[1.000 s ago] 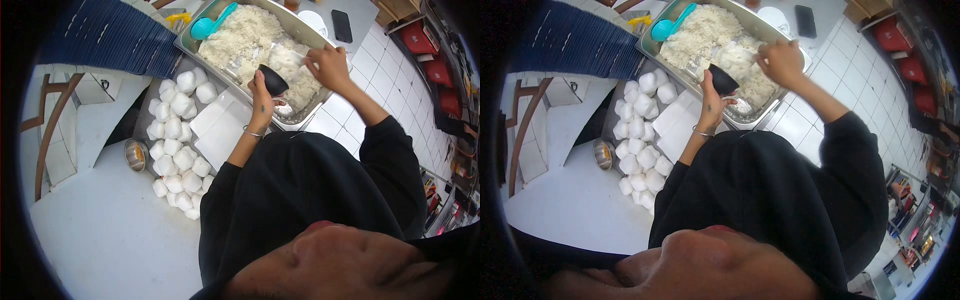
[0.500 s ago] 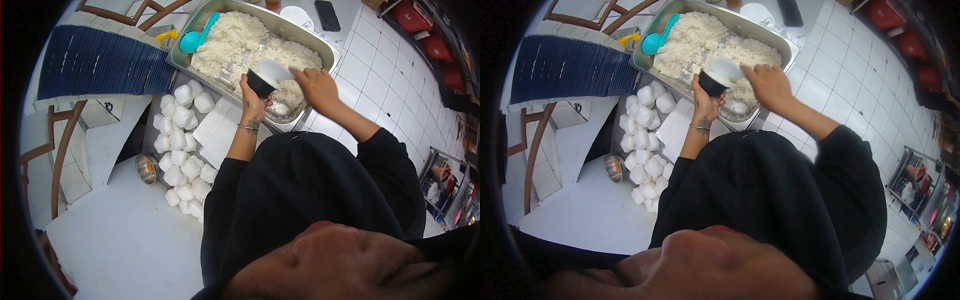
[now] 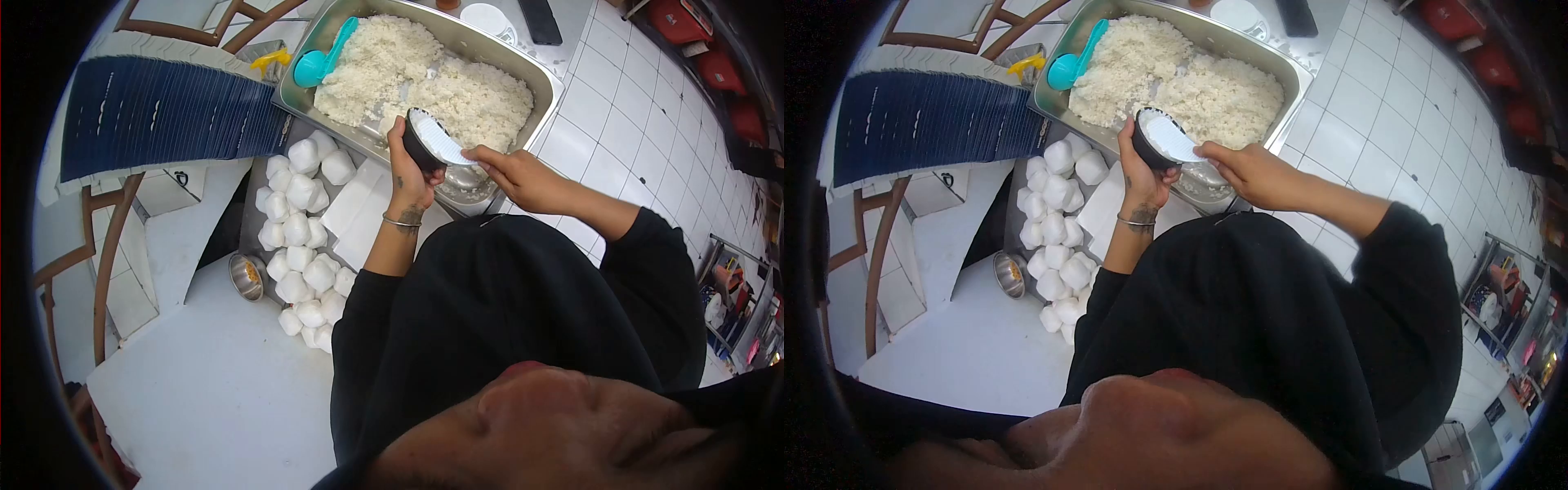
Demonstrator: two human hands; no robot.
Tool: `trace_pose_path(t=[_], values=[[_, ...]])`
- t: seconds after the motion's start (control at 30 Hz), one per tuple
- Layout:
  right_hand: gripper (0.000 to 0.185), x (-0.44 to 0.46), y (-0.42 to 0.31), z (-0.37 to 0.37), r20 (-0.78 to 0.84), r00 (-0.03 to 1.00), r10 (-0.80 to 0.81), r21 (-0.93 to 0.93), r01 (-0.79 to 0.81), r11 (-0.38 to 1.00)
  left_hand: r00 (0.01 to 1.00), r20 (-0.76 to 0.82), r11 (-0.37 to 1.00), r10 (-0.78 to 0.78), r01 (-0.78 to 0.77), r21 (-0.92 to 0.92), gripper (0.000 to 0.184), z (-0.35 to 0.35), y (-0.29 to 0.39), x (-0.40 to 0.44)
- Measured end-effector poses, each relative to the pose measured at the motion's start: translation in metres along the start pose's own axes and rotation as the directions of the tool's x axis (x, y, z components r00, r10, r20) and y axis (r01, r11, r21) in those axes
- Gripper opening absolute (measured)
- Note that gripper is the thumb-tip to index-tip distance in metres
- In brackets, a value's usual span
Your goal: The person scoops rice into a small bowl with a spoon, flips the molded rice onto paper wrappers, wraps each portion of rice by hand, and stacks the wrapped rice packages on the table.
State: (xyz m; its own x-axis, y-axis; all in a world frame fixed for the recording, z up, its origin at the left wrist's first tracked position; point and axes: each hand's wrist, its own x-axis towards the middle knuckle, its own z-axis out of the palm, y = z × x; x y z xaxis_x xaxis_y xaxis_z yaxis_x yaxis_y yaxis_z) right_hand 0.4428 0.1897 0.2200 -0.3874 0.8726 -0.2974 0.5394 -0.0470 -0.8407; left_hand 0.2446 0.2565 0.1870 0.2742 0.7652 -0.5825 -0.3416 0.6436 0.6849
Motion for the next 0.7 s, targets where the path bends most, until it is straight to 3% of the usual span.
trace_pose_path(t=[0.1,0.2,0.3,0.33,0.37,0.43,0.47,0.5,0.53,0.57,0.63,0.7], values=[[0.027,0.001,-0.011,-0.014,0.111,0.992,-0.052,-0.028,0.056,0.998,0.998,-0.017,0.991,0.062,-0.059,0.117,0.051,0.0,-0.004,0.0],[0.025,0.011,0.015,-0.009,0.079,0.966,-0.245,0.064,0.241,0.969,0.986,0.008,0.937,0.167,-0.161,0.309,0.036,-0.005,-0.007,0.004],[0.023,0.022,0.03,-0.012,0.062,0.969,-0.239,0.147,0.228,0.963,0.961,0.005,0.861,0.278,-0.251,0.443,0.037,-0.005,-0.008,0.007],[0.022,0.025,0.035,-0.014,0.113,0.988,-0.108,0.33,0.065,0.942,0.976,-0.004,0.887,0.217,-0.195,0.419,0.037,-0.01,-0.01,0.009],[0.022,0.026,0.04,-0.016,0.171,0.985,0.008,0.542,-0.101,0.834,0.987,-0.011,0.909,0.16,-0.142,0.393,0.038,-0.018,-0.011,0.012],[0.021,0.027,0.046,-0.025,0.348,0.922,0.171,0.817,-0.388,0.428,0.99,-0.01,0.946,0.143,-0.134,0.295,0.041,-0.022,-0.012,0.017],[0.02,0.026,0.048,-0.023,0.329,0.919,0.218,0.897,-0.376,0.233,0.985,-0.009,0.961,0.173,-0.166,0.223,0.044,-0.022,-0.016,0.015],[0.02,0.026,0.051,-0.022,0.313,0.915,0.254,0.913,-0.363,0.183,0.98,-0.01,0.969,0.201,-0.197,0.15,0.047,-0.024,-0.02,0.015],[0.021,0.025,0.055,-0.022,0.301,0.908,0.291,0.927,-0.35,0.133,0.988,0.117,0.992,0.101,-0.109,0.064,0.054,-0.04,-0.018,0.024],[0.021,0.024,0.06,-0.02,0.293,0.898,0.327,0.938,-0.337,0.085,0.99,0.123,0.996,0.068,-0.061,-0.061,0.055,-0.051,-0.024,0.026],[0.024,0.022,0.06,-0.011,0.16,0.9,0.405,0.892,-0.308,0.333,0.988,0.151,0.951,0.023,0.025,-0.308,0.056,-0.036,-0.006,0.015],[0.026,0.019,0.049,0.005,-0.013,0.901,0.433,0.78,-0.262,0.569,0.994,0.047,0.93,0.1,-0.076,-0.359,0.044,-0.03,-0.005,0.019]])
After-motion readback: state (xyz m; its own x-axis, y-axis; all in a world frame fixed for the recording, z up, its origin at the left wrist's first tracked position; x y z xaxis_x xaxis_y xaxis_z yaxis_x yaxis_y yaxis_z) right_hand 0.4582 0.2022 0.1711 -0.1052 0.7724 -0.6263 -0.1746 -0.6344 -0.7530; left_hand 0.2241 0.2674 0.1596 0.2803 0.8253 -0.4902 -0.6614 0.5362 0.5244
